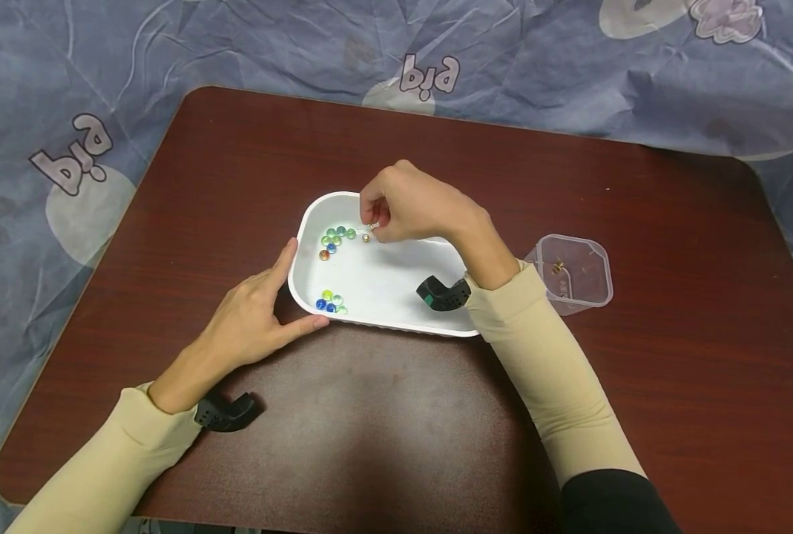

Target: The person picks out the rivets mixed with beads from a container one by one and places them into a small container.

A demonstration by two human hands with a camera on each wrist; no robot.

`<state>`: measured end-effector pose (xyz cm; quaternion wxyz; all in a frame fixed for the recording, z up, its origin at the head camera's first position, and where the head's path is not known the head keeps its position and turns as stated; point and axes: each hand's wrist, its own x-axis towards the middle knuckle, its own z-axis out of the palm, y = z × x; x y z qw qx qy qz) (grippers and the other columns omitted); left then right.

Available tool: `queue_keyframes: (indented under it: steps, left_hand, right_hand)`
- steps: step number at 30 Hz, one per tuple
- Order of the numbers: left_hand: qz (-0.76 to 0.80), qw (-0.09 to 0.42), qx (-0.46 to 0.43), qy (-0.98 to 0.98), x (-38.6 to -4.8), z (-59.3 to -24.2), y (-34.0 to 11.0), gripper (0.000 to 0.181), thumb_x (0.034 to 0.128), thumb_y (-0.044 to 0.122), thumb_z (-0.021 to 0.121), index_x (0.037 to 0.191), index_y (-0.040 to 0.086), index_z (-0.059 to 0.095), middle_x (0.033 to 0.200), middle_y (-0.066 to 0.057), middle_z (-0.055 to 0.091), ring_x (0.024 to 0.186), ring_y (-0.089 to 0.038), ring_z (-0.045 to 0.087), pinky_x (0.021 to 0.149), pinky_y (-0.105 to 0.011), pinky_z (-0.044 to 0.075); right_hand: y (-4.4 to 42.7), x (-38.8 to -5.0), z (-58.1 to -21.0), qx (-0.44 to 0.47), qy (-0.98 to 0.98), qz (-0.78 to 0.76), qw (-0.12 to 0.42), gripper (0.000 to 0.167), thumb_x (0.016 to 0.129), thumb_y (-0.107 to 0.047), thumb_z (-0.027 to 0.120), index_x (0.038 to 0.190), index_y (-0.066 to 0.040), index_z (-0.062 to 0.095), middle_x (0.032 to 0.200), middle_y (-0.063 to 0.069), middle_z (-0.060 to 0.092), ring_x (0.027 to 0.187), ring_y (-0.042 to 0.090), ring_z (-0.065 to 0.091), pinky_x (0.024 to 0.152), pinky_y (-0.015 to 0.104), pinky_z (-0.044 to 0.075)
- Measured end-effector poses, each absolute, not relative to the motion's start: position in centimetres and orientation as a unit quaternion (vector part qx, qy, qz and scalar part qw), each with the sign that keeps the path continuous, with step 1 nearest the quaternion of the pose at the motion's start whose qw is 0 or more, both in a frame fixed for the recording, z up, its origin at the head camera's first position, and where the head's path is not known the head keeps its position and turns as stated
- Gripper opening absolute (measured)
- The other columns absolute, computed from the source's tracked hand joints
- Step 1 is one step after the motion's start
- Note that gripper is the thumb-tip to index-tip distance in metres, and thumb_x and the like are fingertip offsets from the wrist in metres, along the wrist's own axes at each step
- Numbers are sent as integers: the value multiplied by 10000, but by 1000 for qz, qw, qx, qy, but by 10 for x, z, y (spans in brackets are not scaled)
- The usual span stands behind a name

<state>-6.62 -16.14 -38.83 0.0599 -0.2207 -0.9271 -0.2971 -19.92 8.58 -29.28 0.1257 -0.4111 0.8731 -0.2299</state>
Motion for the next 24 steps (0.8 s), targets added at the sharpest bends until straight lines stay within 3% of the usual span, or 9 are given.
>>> queue_keyframes:
  steps: [5,24]
  left_hand:
    - [-299,60,-223,-926,-66,-389,-161,1060,784,443,813,1559,13,232,1399,-283,502,1192,-406,575,914,-555,463]
    - [-299,66,-223,-925,-67,-388,-160,1059,771,430,825,1552,5,250,1383,-276,521,1192,-395,580,913,-547,465]
  right_hand:
    - [90,-199,-290,-414,872,-239,110,136,736,39,690,762,-93,708,731,-34,624,668,109,588,653,249,486]
    - [104,-187,-268,-390,888,-229,83,89,775,3,688,807,-68,729,733,-1,661,663,117,585,653,255,482]
